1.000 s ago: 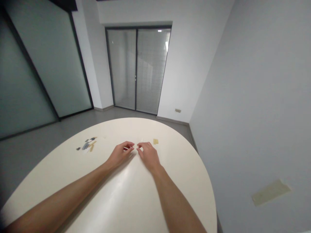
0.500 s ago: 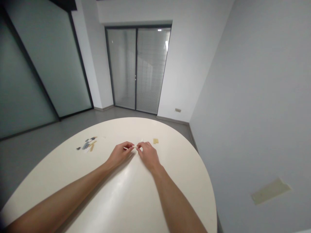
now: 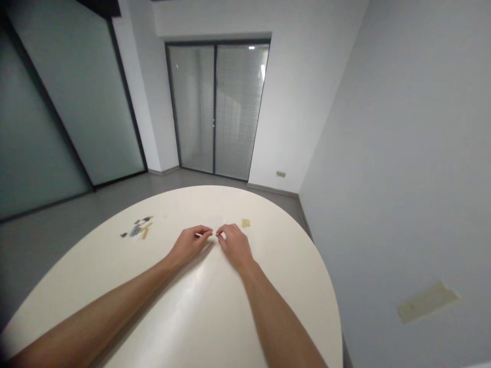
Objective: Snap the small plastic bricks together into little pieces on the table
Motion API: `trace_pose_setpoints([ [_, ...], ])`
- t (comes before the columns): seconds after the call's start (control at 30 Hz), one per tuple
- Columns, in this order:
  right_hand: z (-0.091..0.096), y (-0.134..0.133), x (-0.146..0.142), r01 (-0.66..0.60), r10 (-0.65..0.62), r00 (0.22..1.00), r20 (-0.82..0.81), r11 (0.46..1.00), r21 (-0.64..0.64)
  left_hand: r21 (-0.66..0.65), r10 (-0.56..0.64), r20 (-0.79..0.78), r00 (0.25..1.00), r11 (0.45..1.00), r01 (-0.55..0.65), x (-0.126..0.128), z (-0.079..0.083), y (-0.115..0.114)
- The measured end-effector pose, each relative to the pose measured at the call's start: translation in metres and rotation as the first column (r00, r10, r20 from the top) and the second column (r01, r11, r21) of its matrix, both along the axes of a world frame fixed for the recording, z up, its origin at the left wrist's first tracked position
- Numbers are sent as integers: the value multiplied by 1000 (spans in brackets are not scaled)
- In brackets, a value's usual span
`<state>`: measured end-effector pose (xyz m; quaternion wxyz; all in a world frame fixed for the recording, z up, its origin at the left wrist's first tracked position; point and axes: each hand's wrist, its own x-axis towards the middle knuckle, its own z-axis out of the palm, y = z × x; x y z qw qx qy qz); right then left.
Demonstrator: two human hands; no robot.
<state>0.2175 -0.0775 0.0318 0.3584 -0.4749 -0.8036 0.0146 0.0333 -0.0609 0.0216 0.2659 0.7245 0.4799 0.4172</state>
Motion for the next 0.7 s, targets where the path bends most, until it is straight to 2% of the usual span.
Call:
trace_pose_setpoints([
  [0.27, -2, 0, 1, -24, 24, 1000, -8, 999, 34, -5, 5, 21, 1000, 1000, -5, -1, -4, 3],
  [0.7, -3, 0, 0, 5, -5, 1000, 0, 1000, -7, 16, -28, 57, 998, 1000, 27, -2, -5, 6],
])
